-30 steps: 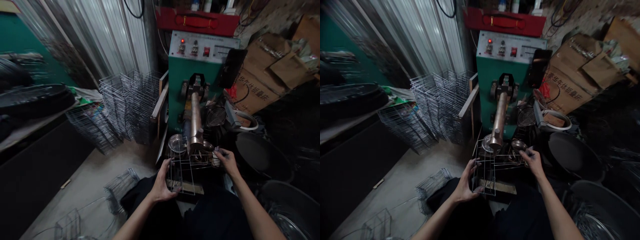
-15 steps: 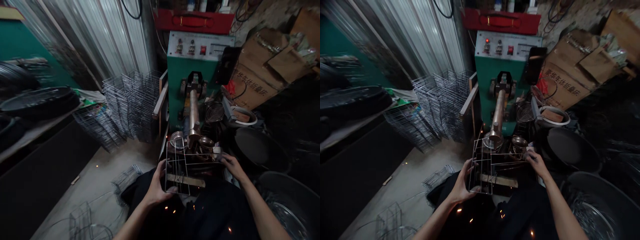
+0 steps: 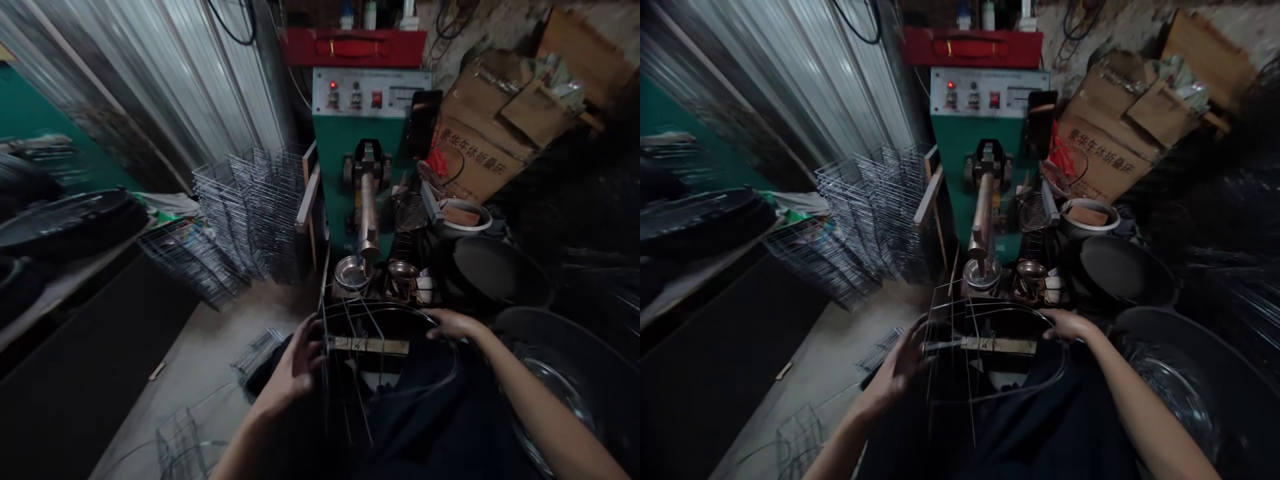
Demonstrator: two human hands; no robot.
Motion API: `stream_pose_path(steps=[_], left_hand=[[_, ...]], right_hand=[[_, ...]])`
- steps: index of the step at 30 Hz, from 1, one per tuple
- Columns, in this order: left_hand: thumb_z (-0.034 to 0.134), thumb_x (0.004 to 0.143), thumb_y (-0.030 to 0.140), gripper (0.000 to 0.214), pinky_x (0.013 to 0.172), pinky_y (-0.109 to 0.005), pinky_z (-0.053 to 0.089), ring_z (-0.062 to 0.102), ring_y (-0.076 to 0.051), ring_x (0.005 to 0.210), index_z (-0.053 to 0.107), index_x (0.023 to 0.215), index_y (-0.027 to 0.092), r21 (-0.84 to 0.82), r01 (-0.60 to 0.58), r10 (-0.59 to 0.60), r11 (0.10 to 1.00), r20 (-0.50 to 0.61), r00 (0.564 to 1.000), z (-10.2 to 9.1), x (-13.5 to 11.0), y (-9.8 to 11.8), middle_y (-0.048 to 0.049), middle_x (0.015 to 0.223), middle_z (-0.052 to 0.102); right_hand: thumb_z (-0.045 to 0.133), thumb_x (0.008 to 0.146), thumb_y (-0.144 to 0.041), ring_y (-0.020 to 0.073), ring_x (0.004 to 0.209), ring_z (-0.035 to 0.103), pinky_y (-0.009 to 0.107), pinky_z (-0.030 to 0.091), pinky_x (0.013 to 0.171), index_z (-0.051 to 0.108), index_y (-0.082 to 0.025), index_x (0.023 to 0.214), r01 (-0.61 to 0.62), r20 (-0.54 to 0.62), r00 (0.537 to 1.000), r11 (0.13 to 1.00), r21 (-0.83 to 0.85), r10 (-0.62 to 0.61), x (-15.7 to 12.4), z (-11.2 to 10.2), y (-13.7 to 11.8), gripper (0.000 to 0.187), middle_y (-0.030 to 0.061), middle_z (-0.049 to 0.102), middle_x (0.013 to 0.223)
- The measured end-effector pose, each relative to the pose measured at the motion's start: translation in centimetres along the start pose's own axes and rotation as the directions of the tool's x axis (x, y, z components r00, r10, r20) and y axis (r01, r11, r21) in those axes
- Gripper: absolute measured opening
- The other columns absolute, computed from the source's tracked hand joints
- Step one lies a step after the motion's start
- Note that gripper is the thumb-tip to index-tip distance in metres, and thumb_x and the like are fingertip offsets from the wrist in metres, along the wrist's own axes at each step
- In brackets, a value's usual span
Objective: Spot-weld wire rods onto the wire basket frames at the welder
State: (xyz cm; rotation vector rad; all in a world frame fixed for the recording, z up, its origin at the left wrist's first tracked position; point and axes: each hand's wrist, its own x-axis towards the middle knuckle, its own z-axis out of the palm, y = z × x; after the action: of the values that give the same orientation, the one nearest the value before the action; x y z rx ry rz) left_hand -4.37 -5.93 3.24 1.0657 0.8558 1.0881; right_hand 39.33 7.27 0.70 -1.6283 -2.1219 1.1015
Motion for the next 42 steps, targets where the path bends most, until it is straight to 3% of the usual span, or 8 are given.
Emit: stream_pose_path(steps=[4, 9, 11, 14, 17, 21, 30, 42], left_hand=[[0.099, 0.047, 0.066, 0.144, 0.121, -0.072, 0.032, 0.026, -0.051, 0.154, 0.022, 0.165, 0.035, 0.428, -0.125, 0.055, 0.895, 0.174, 0.983, 0.8, -0.9, 0.1, -0.0178, 0.168, 0.026], [0.094, 0.064, 0.039, 0.131, 0.120, -0.074, 0.032, 0.040, -0.046, 0.144, 0.014, 0.166, 0.029, 0.785, -0.174, 0.115, 0.595, 0.131, 0.985, 1.6, 1.2, 0.3, -0.0190, 0.155, 0.041], [0.094, 0.060, 0.036, 0.129, 0.120, -0.072, 0.033, 0.040, -0.046, 0.143, 0.018, 0.164, 0.028, 0.780, -0.209, 0.110, 0.590, 0.179, 0.978, 1.6, 2.1, -0.4, -0.0184, 0.155, 0.040], [0.093, 0.057, 0.029, 0.119, 0.120, -0.067, 0.038, 0.044, -0.044, 0.143, 0.029, 0.157, 0.029, 0.712, -0.223, 0.153, 0.666, 0.162, 0.975, 1.4, 2.8, -1.9, -0.0165, 0.153, 0.041], [0.092, 0.058, 0.028, 0.112, 0.119, -0.065, 0.040, 0.051, -0.040, 0.139, 0.030, 0.152, 0.031, 0.630, -0.200, 0.191, 0.750, 0.082, 0.978, 1.0, 3.1, -3.4, -0.0144, 0.150, 0.044], [0.093, 0.060, 0.030, 0.109, 0.118, -0.065, 0.042, 0.056, -0.038, 0.135, 0.029, 0.149, 0.030, 0.562, -0.169, 0.178, 0.809, 0.040, 0.983, 1.1, 3.8, -4.3, -0.0149, 0.150, 0.044], [0.094, 0.061, 0.032, 0.112, 0.115, -0.060, 0.049, 0.058, -0.037, 0.133, 0.027, 0.151, 0.026, 0.576, -0.230, 0.253, 0.784, 0.042, 0.967, 1.3, 6.8, -4.6, -0.0156, 0.147, 0.049], [0.095, 0.059, 0.038, 0.114, 0.115, -0.061, 0.049, 0.059, -0.039, 0.131, 0.031, 0.153, 0.024, 0.578, -0.263, 0.301, 0.772, 0.032, 0.953, 0.7, 9.4, -5.3, -0.0159, 0.147, 0.048]], right_hand=[[0.088, 0.049, -0.036, 0.0171, 0.049, 0.058, 0.027, 0.045, 0.051, 0.078, -0.021, 0.071, -0.176, 0.371, 0.912, 0.984, -0.037, 0.177, 0.9, 1.1, 0.5, 0.028, 0.0005, 0.068, 0.057], [0.090, 0.048, -0.039, 0.0222, 0.058, 0.064, 0.030, 0.048, 0.054, 0.079, -0.015, 0.077, -0.210, 0.457, 0.856, 0.971, -0.117, 0.240, 2.6, 0.7, 0.8, 0.040, 0.0070, 0.071, 0.068], [0.090, 0.050, -0.040, 0.0293, 0.080, 0.070, 0.034, 0.054, 0.065, 0.081, -0.016, 0.091, -0.189, 0.422, 0.878, 0.973, -0.129, 0.226, 3.1, 0.0, 0.6, 0.049, 0.0123, 0.076, 0.092], [0.084, 0.066, -0.051, 0.0322, 0.109, 0.066, 0.037, 0.053, 0.088, 0.079, -0.020, 0.104, -0.021, 0.274, 0.961, 0.997, -0.068, 0.039, 3.4, -1.3, -0.6, 0.050, 0.0122, 0.073, 0.116], [0.070, 0.084, -0.061, 0.0259, 0.097, 0.065, 0.035, 0.050, 0.087, 0.075, -0.020, 0.095, 0.139, 0.147, 0.976, 0.982, 0.130, -0.158, 3.4, -2.6, -2.8, 0.043, 0.0059, 0.072, 0.097], [0.076, 0.082, -0.061, 0.0198, 0.080, 0.060, 0.031, 0.046, 0.076, 0.072, -0.019, 0.084, 0.235, 0.008, 0.968, 0.920, 0.315, -0.250, 3.6, -3.1, -6.0, 0.041, 0.0008, 0.066, 0.080], [0.073, 0.082, -0.069, 0.0164, 0.068, 0.050, 0.030, 0.038, 0.064, 0.067, -0.018, 0.065, 0.259, -0.194, 0.958, 0.932, 0.253, -0.213, 6.4, -2.6, -7.2, 0.054, -0.0001, 0.053, 0.066], [0.072, 0.081, -0.069, 0.0156, 0.068, 0.047, 0.029, 0.036, 0.064, 0.065, -0.017, 0.065, 0.206, -0.171, 0.971, 0.944, 0.256, -0.166, 8.9, -3.4, -6.2, 0.055, -0.0007, 0.052, 0.066]])
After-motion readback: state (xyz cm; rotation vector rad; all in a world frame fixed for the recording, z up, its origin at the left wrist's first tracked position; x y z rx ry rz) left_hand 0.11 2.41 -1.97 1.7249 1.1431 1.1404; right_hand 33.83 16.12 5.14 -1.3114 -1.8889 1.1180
